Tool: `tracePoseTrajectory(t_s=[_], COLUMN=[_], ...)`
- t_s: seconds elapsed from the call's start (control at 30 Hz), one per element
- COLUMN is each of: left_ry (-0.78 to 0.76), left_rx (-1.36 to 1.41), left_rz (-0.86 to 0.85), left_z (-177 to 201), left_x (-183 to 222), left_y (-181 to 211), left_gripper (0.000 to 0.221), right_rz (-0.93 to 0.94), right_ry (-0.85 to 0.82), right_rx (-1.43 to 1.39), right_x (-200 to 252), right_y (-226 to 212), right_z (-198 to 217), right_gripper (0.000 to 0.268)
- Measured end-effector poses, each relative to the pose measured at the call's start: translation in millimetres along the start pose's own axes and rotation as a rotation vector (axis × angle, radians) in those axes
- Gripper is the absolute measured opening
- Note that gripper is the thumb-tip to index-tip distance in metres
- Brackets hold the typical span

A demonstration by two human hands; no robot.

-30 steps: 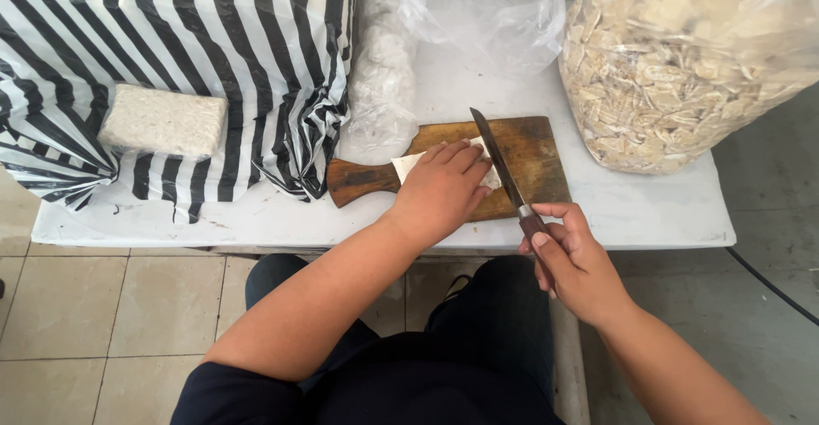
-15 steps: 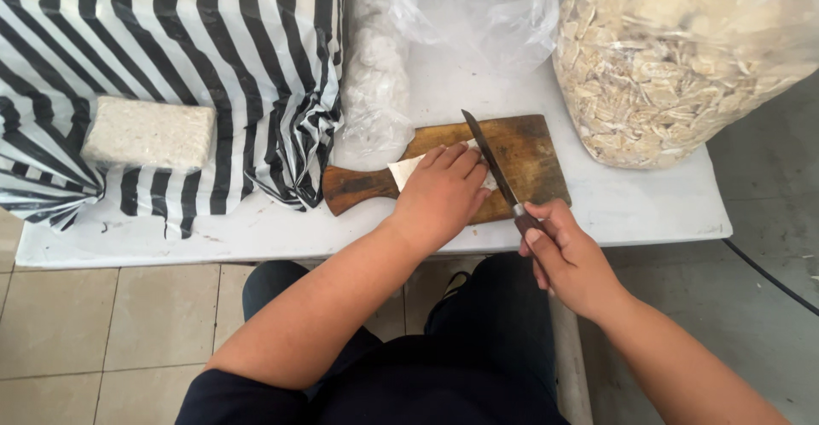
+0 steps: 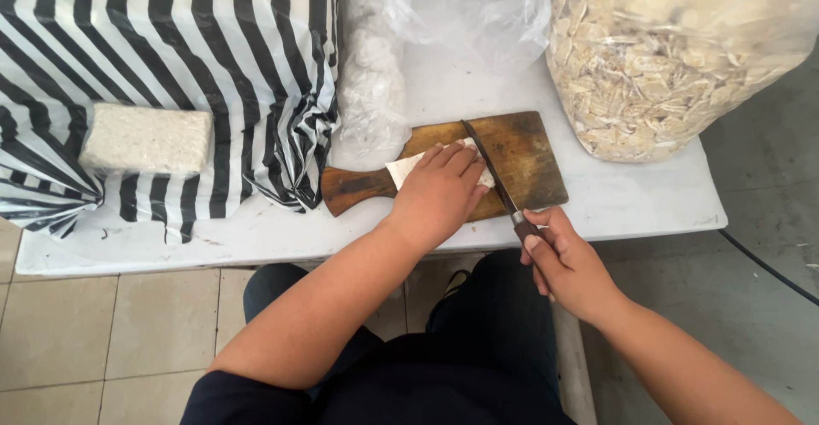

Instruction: The person slices a white block of food into thin strips on a wooden cutting board using a knife. The slices are then transferred into a large plastic bag. The person repeats the slicing process with another block.

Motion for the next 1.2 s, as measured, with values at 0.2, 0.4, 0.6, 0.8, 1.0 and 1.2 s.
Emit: tracePoseTrajectory(t_s=[0.2,0.4,0.6,0.8,1.0,1.2], left_ry=[0.013,-0.004,-0.022,-0.015,0.000,-0.006], left_rx=[0.024,0.015,0.010,0.005,0.009,0.018], left_rz=[0.004,0.007,0.024,0.030,0.021,0.010], left_z=[1.3,0.6,0.5,-1.6,-1.1,-1.7], left_x=[-0.3,-0.6,-1.5,-0.9,0.4,0.8], left_y=[1.1,1.8,2.1,1.3,1.4,1.5], left_gripper=[0.037,0.036,0.037,0.037,0.036,0.036], right_rz=[0.050,0.088,0.046,-0.146,-0.250,-0.129], right_ry=[0.023,0.023,0.013,-0.024,-0.001,0.038], right_rx=[-0.006,-0.032,0.008,0.038,-0.003,0.032], right_x=[-21.1,-23.2,-21.5,34.4,63.8,38.1], right_y=[-7.2,-16.6,-21.1,11.7,32.4,10.8], right_z=[6.9,3.7,-2.5,22.2,30.5,28.1], right_gripper=[0.030,0.029,0.028,0.034,0.037,0.051])
Point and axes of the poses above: each hand's wrist, its own x-axis away from the middle knuckle, its own z-axis out of the back of the hand, y = z × x, the point moved 10 cm from there along -x, towards the middle knuckle, and after that the axes turned 4 degrees about -z, right-handed, at the moved point
